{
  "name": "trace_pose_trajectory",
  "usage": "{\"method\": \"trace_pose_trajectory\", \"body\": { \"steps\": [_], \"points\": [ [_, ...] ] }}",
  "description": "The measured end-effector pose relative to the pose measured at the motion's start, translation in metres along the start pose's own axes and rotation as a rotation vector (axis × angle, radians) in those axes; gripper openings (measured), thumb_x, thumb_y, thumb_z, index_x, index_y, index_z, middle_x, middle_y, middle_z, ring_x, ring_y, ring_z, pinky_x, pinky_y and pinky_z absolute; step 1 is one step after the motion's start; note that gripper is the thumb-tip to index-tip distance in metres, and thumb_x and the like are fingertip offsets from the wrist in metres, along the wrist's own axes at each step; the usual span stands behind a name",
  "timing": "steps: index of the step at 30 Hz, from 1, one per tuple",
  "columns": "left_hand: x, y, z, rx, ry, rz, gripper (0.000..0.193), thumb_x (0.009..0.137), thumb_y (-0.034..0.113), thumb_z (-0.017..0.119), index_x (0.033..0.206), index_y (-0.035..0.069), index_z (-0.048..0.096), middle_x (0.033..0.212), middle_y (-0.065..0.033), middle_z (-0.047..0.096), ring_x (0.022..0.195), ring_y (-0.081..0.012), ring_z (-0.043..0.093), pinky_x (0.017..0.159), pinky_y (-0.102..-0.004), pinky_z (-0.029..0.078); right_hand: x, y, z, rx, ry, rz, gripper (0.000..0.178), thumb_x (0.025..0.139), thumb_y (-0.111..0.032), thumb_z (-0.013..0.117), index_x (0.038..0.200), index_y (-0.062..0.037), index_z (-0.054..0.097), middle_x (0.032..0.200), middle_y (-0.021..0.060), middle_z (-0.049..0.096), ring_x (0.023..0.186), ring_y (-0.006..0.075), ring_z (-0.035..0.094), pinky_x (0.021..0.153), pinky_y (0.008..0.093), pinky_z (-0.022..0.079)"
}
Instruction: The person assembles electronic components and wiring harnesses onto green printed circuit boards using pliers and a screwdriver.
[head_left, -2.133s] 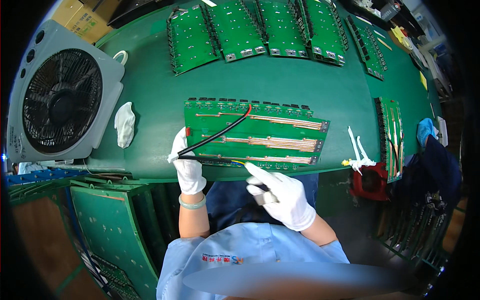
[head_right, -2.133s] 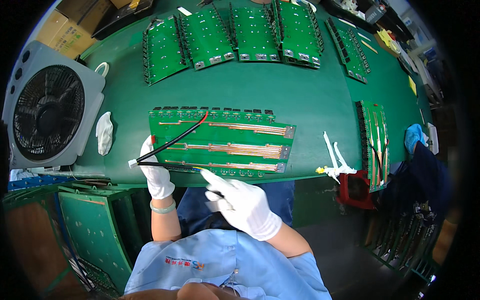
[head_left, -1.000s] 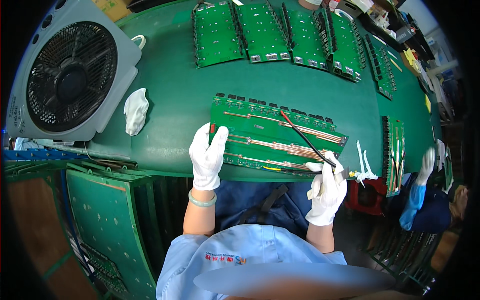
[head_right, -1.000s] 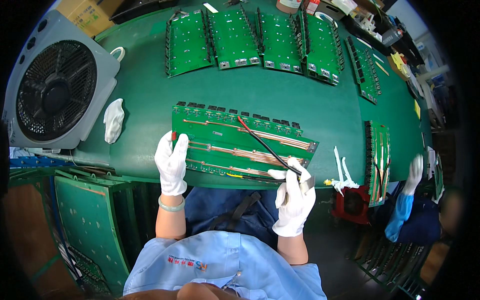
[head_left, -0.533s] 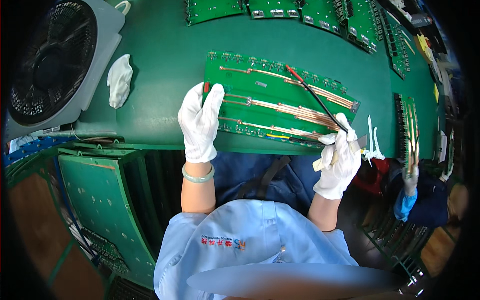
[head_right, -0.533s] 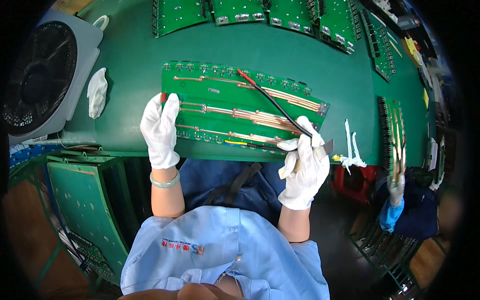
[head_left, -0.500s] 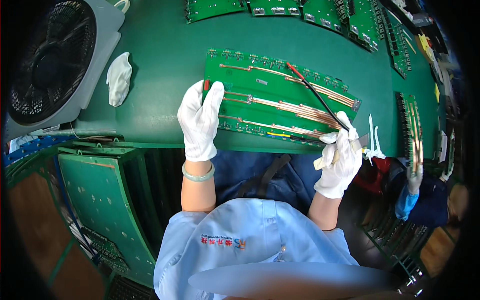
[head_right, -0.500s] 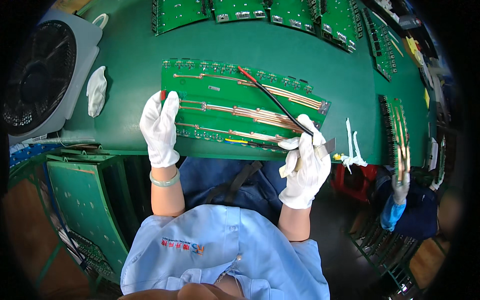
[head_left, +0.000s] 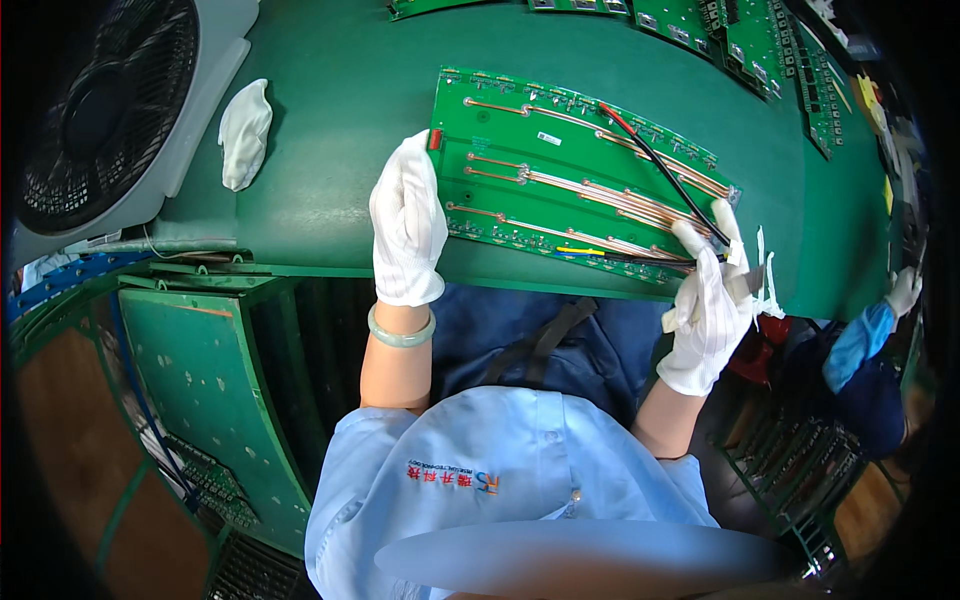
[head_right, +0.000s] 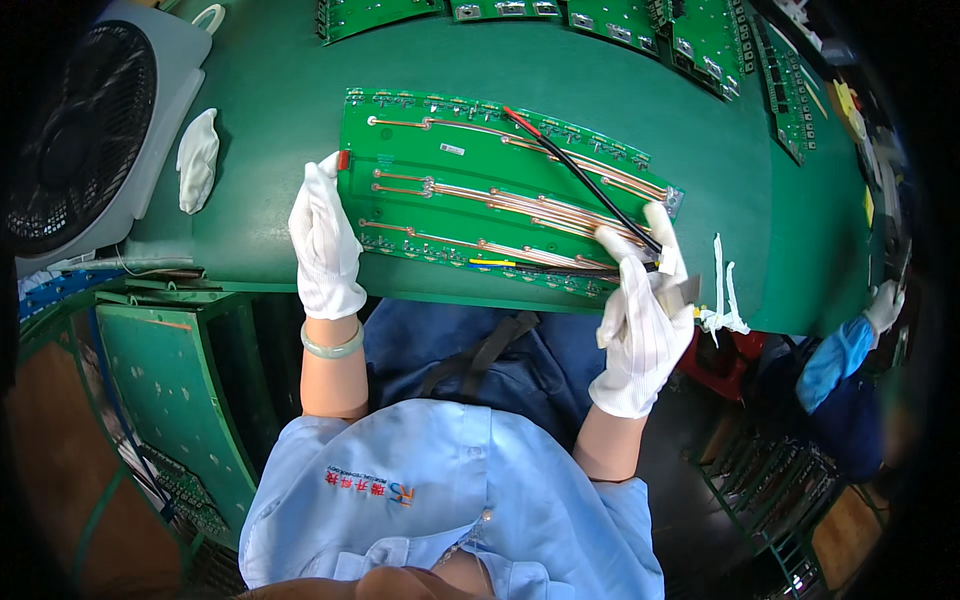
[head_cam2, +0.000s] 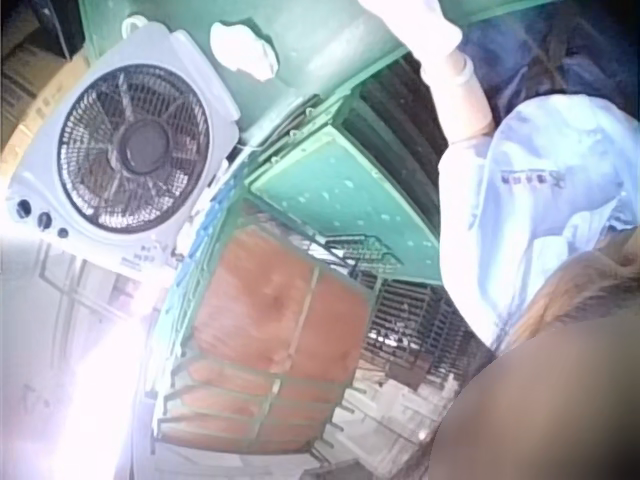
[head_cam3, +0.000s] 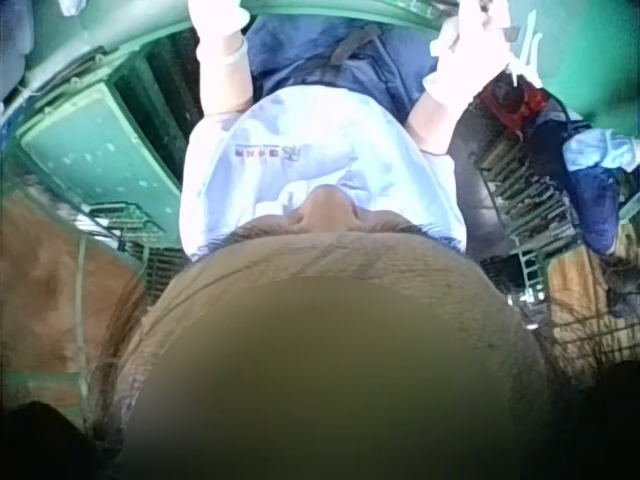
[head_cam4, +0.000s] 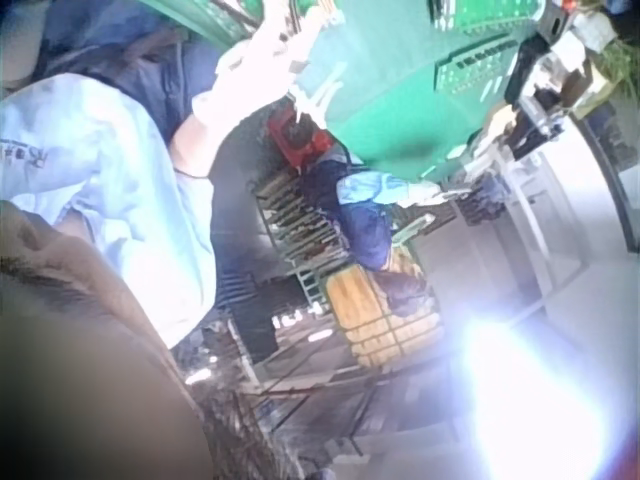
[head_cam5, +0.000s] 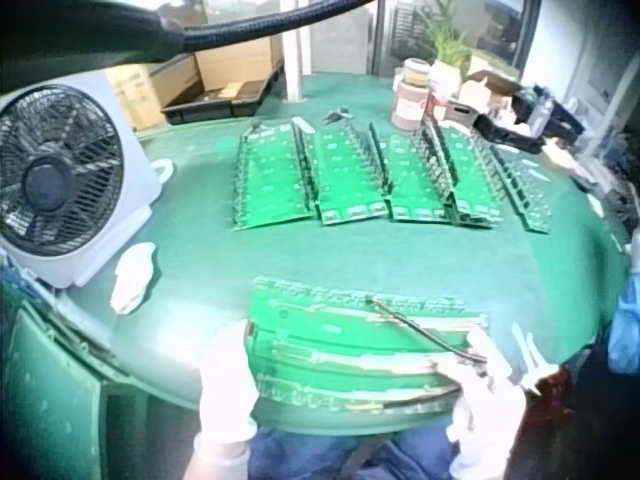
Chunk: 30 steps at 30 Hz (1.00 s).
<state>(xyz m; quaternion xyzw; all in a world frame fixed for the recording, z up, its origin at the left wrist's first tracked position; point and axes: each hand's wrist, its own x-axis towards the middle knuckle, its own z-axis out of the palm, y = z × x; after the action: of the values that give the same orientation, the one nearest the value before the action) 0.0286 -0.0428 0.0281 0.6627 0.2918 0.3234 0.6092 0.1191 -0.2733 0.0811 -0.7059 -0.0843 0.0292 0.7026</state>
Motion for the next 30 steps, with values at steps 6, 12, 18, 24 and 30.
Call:
{"method": "trace_pose_trajectory", "body": {
  "steps": [6,12,18,24,30],
  "points": [
    [0.000,0.016,0.001,-0.066,-0.044,-0.100,0.070,0.098,0.051,0.017,0.116,-0.006,0.053,0.100,-0.0096,0.063,0.090,-0.0149,0.056,0.085,-0.0266,0.043,-0.001,0.009,-0.023,-0.737,0.380,-0.448,0.033,0.095,-0.016,0.045,0.105,0.0140,0.054,0.112,0.0250,0.059,0.045,0.0086,0.049,0.041,0.0169,0.041],
    [-0.001,0.024,0.003,-0.070,-0.034,-0.136,0.088,0.091,0.064,0.007,0.119,-0.007,0.050,0.104,-0.0112,0.061,0.096,-0.0175,0.056,0.088,-0.0278,0.042,0.000,0.024,-0.013,-0.079,0.455,-0.248,0.040,0.096,-0.020,0.044,0.126,0.0077,0.043,0.049,0.0050,0.048,0.041,0.0046,0.033,0.043,0.0157,0.034],
    [0.000,0.025,-0.002,-0.059,-0.121,-0.097,0.098,0.085,0.070,0.001,0.119,-0.008,0.049,0.110,-0.0139,0.059,0.102,-0.0201,0.054,0.093,-0.0286,0.039,0.004,0.033,-0.014,-0.054,0.515,-0.102,0.039,0.095,-0.022,0.047,0.123,0.0050,0.048,0.055,0.0000,0.046,0.043,0.0018,0.031,0.040,0.0160,0.025],
    [-0.001,0.023,-0.005,-0.089,-0.162,-0.046,0.103,0.083,0.072,-0.002,0.120,-0.009,0.049,0.115,-0.0158,0.057,0.109,-0.0230,0.051,0.099,-0.0307,0.033,0.013,0.054,-0.043,-0.286,0.254,0.265,0.032,0.095,-0.026,0.048,0.108,0.0011,0.060,0.063,-0.0005,0.052,0.046,0.0032,0.039,0.040,0.0162,0.029],
    [0.009,0.023,-0.012,-0.327,-0.317,-0.155,0.113,0.074,0.082,0.003,0.129,-0.009,0.040,0.123,-0.0153,0.053,0.107,-0.0207,0.053,0.095,-0.0283,0.036,0.013,0.062,-0.052,-0.236,0.301,0.293,0.024,0.091,-0.023,0.052,0.098,-0.0004,0.059,0.068,0.0005,0.051,0.050,0.0051,0.042,0.040,0.0172,0.030]
  ]
}}
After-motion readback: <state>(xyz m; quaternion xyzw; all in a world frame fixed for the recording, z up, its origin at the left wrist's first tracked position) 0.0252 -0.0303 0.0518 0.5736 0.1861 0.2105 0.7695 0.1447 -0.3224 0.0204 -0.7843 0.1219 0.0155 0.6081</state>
